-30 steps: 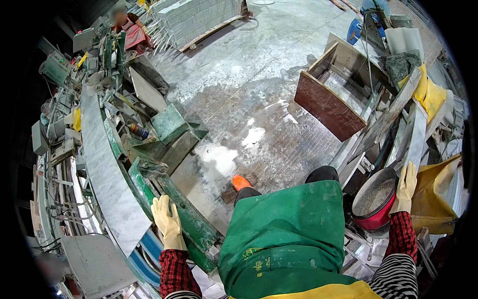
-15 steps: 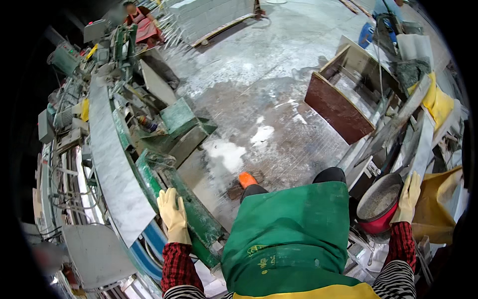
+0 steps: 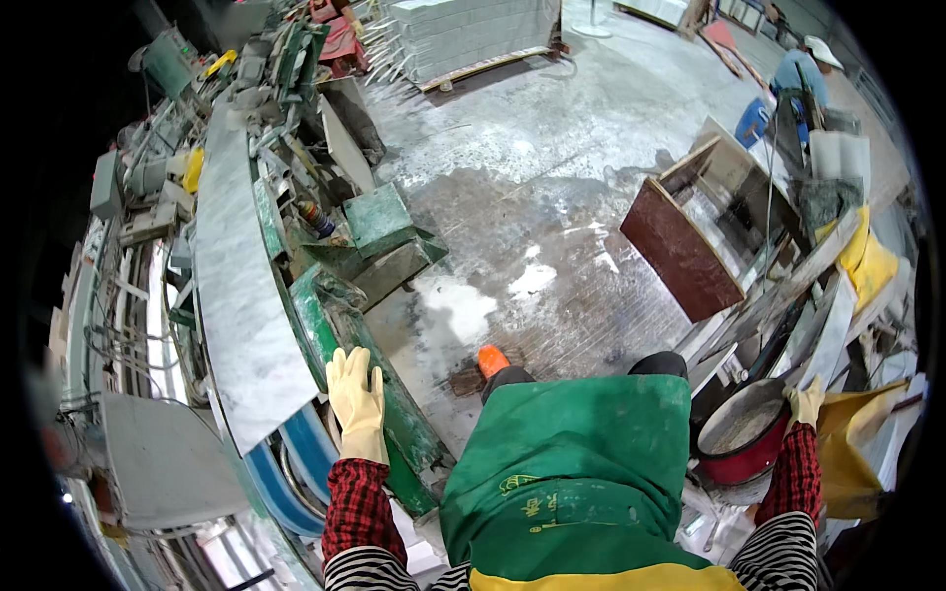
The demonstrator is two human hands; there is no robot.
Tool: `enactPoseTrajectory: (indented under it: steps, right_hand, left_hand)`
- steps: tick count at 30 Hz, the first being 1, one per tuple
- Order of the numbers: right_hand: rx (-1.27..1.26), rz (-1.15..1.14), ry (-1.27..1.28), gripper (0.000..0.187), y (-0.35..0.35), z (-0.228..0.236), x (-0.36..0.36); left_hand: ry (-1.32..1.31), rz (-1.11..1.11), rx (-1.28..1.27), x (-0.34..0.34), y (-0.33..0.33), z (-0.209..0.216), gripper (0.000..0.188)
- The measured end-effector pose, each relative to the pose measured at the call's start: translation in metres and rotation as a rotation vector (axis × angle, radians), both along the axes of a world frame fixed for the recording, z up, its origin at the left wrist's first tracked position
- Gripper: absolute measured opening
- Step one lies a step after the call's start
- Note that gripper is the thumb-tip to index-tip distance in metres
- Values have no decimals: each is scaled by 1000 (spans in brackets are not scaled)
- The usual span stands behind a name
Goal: The person repeatedly feeds rectangular stone tiles into a grinding machine, holding them with gloved hands against a rotating wheel to smooth the edges. The person then removes the tiles and places them into a nearby container.
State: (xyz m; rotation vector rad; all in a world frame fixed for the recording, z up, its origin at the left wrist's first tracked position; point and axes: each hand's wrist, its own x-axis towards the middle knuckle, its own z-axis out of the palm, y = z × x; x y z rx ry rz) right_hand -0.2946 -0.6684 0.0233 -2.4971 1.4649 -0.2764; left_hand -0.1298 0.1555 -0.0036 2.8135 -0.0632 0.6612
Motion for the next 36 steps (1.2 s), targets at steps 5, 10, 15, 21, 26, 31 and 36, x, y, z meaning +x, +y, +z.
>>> enactPoseTrajectory:
  steps: [5,10,15,21,26,31,36]
  right_hand:
    - [536,19,-604,82,-34,9,-6]
    - [869,-49,-776,61,76,148,36]
    - [945,43,-653,76,76,149,89]
    - [1150,696,-385,73,311,191,174]
    - [1125,1473,-50,63,444,182,204]
    - [-90,2399,-294,52,557,198,182]
    - [-184,2391,-407,52,573,182,189]
  left_hand:
    - [-11,-6,-50,-2,9,-12,36]
    - [28,31,-62,-9,7,-1,37]
    - [-181,80,-284,1,-16,-4,45]
    - [524,-228,-1973,1,-150,72,61]
    - [448,-362,-2263,-29,-166,133,69]
    - [-33,-123,-2287,-85,-98,119,48]
    - [-335,254,-2172,-129,-14,101,31]
